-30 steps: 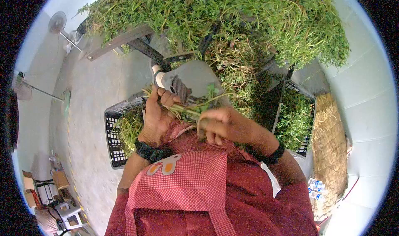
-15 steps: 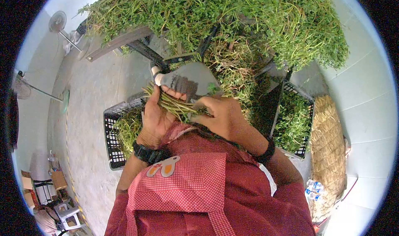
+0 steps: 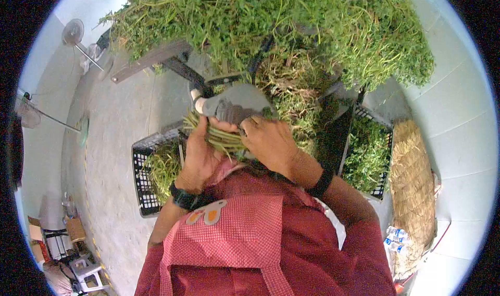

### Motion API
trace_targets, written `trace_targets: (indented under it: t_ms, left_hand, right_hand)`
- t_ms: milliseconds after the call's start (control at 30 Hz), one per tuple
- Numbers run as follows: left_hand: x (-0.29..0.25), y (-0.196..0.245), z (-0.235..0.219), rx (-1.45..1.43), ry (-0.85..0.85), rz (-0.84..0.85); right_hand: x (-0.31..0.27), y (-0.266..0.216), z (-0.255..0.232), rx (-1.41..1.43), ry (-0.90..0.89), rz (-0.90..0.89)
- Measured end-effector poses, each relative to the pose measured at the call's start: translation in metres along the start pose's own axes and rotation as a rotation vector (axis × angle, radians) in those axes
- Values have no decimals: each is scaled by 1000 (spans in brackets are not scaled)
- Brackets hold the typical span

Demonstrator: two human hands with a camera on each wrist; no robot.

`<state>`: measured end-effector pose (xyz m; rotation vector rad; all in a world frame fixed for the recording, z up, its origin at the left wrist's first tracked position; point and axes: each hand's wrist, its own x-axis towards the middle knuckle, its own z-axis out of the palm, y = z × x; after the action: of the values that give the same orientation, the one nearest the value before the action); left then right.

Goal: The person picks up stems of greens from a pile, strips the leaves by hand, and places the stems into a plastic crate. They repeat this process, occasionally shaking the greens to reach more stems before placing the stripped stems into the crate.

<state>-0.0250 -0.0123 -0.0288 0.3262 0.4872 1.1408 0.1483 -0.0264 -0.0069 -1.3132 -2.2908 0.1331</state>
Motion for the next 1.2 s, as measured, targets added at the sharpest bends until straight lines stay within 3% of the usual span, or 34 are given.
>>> trace_targets:
  t_ms: [67,133,167,200,267,333,367,400,500,567,600,733,800,900,1033,1100,1200]
  left_hand:
    - [0,-2,8,135,74,-19]
    - [1,1,0,97,10,11]
    - [-1,2,-6,55,-35,39]
    - [-1,3,-9,-1,14,21]
    - [1,2,-11,-48,22,5]
    - [-1,1,-8,-39,34,8]
    - [0,0,-8,-39,28,5]
    - [1,1,-7,-5,65,-1]
    - [2,3,-10,41,100,-6]
    - [3,4,-10,9,65,-21]
    - [3,5,-11,9,67,-25]
    - [3,2,-14,45,54,-31]
    - [3,3,-11,67,71,-16]
    - [0,2,-10,149,124,7]
    - [2,0,-10,125,56,61]
    - [2,2,-11,126,54,82]
    - [4,3,-14,210,25,73]
  right_hand:
    - [6,15,-2,-18,92,12]
    - [8,36,-6,288,193,258]
    - [5,52,-15,292,193,264]
    - [-2,73,-25,774,90,430]
    - [-15,74,-27,1268,-31,615]
    - [-23,56,-28,1463,58,510]
    - [-23,54,-27,1459,63,509]
    - [-21,53,-27,1447,-30,579]
    - [-22,59,-20,1436,-291,551]
    - [-24,43,-12,802,-144,214]
    - [-24,35,-12,738,-59,172]
    - [-23,29,-16,531,-147,237]
    - [-24,29,-6,401,-21,131]
    - [-29,13,-22,405,-16,195]
    - [-32,24,-9,451,-15,174]
    - [-33,30,-1,730,-101,347]
    - [-27,28,-1,686,-57,204]
